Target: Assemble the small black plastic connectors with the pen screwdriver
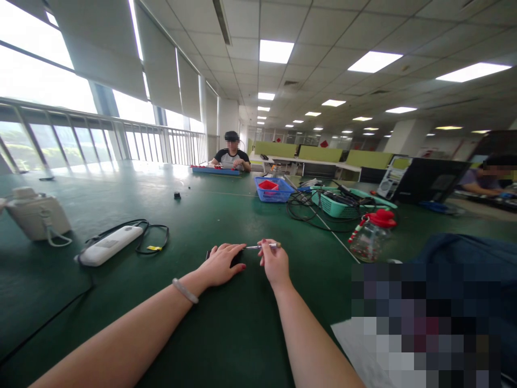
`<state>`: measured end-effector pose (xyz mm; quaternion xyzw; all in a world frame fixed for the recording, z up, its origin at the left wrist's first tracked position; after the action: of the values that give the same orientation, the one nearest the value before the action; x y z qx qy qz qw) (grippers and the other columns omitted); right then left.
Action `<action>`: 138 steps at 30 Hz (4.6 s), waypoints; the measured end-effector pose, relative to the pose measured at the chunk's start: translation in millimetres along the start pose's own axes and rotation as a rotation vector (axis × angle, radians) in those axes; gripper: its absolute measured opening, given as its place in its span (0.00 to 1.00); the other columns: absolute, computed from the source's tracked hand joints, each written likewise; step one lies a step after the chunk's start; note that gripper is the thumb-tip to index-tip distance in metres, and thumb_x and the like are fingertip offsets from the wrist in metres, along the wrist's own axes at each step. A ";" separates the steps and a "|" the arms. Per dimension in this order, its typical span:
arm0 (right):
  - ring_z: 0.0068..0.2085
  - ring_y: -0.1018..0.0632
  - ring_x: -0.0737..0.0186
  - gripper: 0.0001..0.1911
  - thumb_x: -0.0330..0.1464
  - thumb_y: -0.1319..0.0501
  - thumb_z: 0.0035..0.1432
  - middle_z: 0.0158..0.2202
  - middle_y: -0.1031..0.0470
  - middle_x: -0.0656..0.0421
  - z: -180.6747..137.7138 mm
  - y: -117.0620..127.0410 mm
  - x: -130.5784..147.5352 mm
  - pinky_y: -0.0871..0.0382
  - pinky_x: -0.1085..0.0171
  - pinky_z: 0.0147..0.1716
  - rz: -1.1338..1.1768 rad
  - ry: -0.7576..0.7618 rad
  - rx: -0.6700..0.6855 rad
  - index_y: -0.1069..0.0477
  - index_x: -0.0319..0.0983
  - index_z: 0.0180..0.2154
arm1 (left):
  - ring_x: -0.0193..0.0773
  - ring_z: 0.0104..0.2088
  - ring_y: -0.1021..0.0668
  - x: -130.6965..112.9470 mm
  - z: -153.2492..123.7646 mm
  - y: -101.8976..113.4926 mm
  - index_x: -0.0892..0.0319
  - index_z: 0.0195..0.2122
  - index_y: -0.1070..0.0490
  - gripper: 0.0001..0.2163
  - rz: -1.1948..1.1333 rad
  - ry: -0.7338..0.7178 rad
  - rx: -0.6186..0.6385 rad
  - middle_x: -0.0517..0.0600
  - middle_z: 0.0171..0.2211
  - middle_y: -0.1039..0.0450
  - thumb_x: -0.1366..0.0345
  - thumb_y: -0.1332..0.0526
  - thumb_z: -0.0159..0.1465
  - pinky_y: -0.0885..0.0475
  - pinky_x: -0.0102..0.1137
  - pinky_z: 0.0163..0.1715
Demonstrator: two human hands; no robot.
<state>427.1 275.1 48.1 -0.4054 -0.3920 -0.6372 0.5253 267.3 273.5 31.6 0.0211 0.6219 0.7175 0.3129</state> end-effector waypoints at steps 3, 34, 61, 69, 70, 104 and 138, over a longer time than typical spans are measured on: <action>0.20 0.32 0.69 0.23 0.52 0.40 0.57 0.22 0.30 0.62 2.4 11.1 -3.3 0.38 0.68 0.19 0.047 -0.022 -0.054 0.26 0.37 0.32 | 0.54 0.61 0.34 -7.1 1.4 -0.2 0.49 0.63 0.38 0.23 0.025 0.010 -0.005 0.53 0.60 0.30 0.54 0.45 0.67 0.45 0.59 0.61; 0.19 0.32 0.69 0.23 0.51 0.39 0.56 0.22 0.30 0.61 -0.3 1.9 -9.8 0.38 0.68 0.17 0.065 -0.079 0.010 0.25 0.36 0.32 | 0.46 0.56 0.28 84.4 -213.5 72.8 0.41 0.54 0.28 0.18 -0.107 0.120 0.102 0.48 0.55 0.28 0.63 0.46 0.66 0.36 0.44 0.61; 0.18 0.32 0.71 0.22 0.50 0.41 0.58 0.22 0.31 0.63 1.2 -3.2 -13.3 0.39 0.69 0.17 0.060 -0.068 0.044 0.25 0.36 0.33 | 0.45 0.52 0.21 137.9 -231.2 107.8 0.47 0.51 0.23 0.16 -0.019 0.144 -0.136 0.49 0.52 0.23 0.54 0.38 0.63 0.27 0.40 0.55; 0.19 0.32 0.71 0.21 0.49 0.42 0.60 0.23 0.30 0.62 3.0 -3.1 -20.3 0.38 0.70 0.19 0.038 -0.067 0.064 0.25 0.37 0.34 | 0.43 0.52 0.22 131.4 -233.0 99.1 0.48 0.51 0.25 0.15 -0.013 0.136 -0.080 0.49 0.53 0.24 0.56 0.39 0.64 0.28 0.38 0.57; 0.19 0.32 0.71 0.21 0.49 0.42 0.60 0.23 0.30 0.62 3.1 -2.7 -20.5 0.38 0.70 0.19 0.038 -0.068 0.061 0.25 0.37 0.34 | 0.43 0.53 0.22 131.6 -233.2 98.1 0.48 0.52 0.25 0.15 -0.014 0.134 -0.074 0.48 0.53 0.24 0.57 0.40 0.64 0.29 0.37 0.57; 0.19 0.31 0.70 0.21 0.48 0.42 0.59 0.23 0.30 0.62 -1.9 -1.8 -8.1 0.37 0.69 0.19 -0.037 -0.067 0.052 0.25 0.37 0.33 | 0.43 0.52 0.23 115.7 -242.3 92.1 0.47 0.53 0.28 0.15 0.310 0.012 -0.225 0.48 0.51 0.23 0.64 0.44 0.65 0.32 0.43 0.59; 0.19 0.32 0.70 0.18 0.46 0.41 0.59 0.22 0.30 0.62 -5.5 -2.1 0.1 0.36 0.69 0.18 -0.030 -0.065 0.051 0.26 0.38 0.33 | 0.44 0.52 0.22 125.1 -245.6 84.5 0.49 0.55 0.28 0.17 0.286 0.054 -0.222 0.49 0.54 0.25 0.60 0.44 0.66 0.27 0.36 0.55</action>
<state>424.4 270.2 46.0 -0.4065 -0.4310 -0.6212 0.5129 28.1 114.4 7.9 0.0554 0.5376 0.8194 0.1911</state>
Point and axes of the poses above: each hand's wrist, its own z-axis towards the middle knuckle, its own y-axis out of the back of the hand, x = y × z, the point moved 10 cm from there along z, towards the middle knuckle
